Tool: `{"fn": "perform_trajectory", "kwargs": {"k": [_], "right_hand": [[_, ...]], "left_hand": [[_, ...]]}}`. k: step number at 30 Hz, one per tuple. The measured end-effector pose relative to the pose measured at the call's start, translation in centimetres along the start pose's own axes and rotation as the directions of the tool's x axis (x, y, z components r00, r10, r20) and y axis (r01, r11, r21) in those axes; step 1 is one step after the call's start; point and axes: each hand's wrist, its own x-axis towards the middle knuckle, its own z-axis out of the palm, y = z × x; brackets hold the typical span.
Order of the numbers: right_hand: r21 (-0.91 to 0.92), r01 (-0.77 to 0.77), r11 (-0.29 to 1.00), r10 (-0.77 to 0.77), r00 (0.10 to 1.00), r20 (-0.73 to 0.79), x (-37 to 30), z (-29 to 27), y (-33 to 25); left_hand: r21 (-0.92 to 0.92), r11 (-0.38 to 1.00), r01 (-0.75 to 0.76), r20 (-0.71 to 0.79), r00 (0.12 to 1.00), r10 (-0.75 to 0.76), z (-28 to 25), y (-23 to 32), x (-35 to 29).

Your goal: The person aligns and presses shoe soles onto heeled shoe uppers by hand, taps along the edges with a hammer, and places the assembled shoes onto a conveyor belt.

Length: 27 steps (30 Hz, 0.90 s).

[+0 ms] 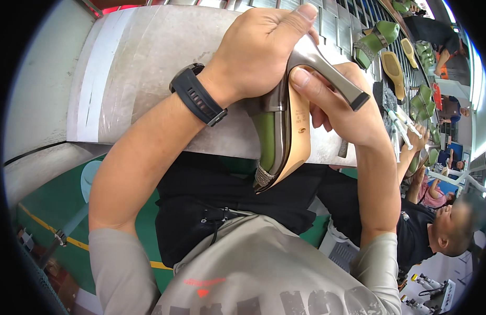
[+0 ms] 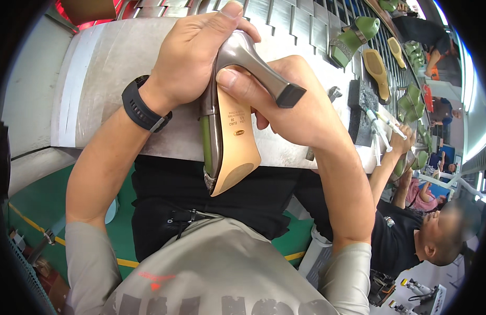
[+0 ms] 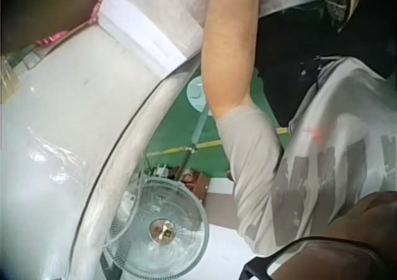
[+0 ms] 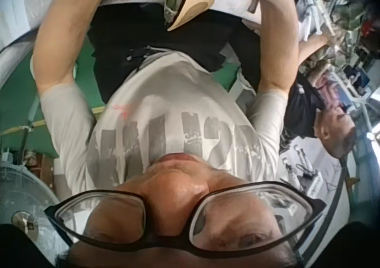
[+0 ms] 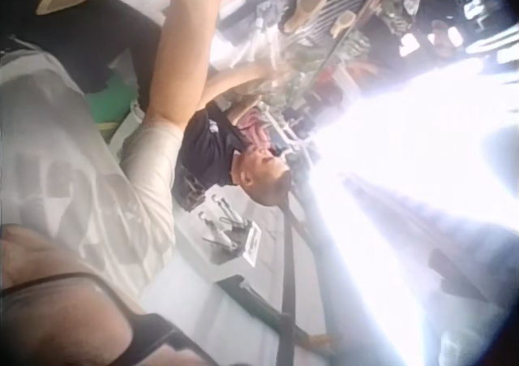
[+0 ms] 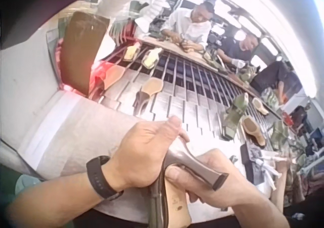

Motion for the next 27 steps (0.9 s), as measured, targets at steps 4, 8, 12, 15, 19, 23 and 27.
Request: {"fn": "perform_trajectory", "kwargs": {"k": [4, 8, 12, 15, 19, 23, 27], "right_hand": [[0.014, 0.011, 1.0, -0.01, 0.996, -0.09, 0.0, 1.4, 0.9], [-0.005, 0.071, 0.997, -0.071, 0.977, -0.2, -0.2, 1.9, 2.0], [-0.003, 0.007, 1.0, -0.008, 0.998, -0.068, -0.5, 0.8, 1.3], [0.064, -0.002, 0.998, 0.003, 1.0, -0.013, -1.1, -0.1, 1.6], [0.09, 0.041, 0.995, -0.043, 0.999, 0.017, -1.1, -0.2, 1.5], [0.058, 0.022, 0.998, -0.023, 1.0, 0.02, -1.2, 0.0, 1.6], [0.073, 0.038, 0.997, -0.037, 0.999, -0.011, -1.2, 0.5, 1.9]], "left_hand": [[0.118, 0.992, -0.035, -0.029, 0.999, 0.039, 0.0, -0.2, 0.0], [0.046, 0.999, 0.001, -0.028, 1.0, 0.001, 0.2, 0.0, 0.2], [0.073, 0.997, -0.015, -0.035, 0.999, 0.017, -0.2, -1.3, 0.6], [0.084, 0.996, -0.018, -0.029, 0.999, 0.021, -0.3, -1.5, 0.9], [0.113, 0.994, -0.009, -0.038, 0.999, 0.014, -0.2, -1.1, 0.8], [0.104, 0.994, -0.042, -0.068, 0.996, 0.049, 0.1, -0.3, 0.1], [0.074, 0.997, -0.03, -0.069, 0.997, 0.035, 0.2, -0.3, 0.0]]}}
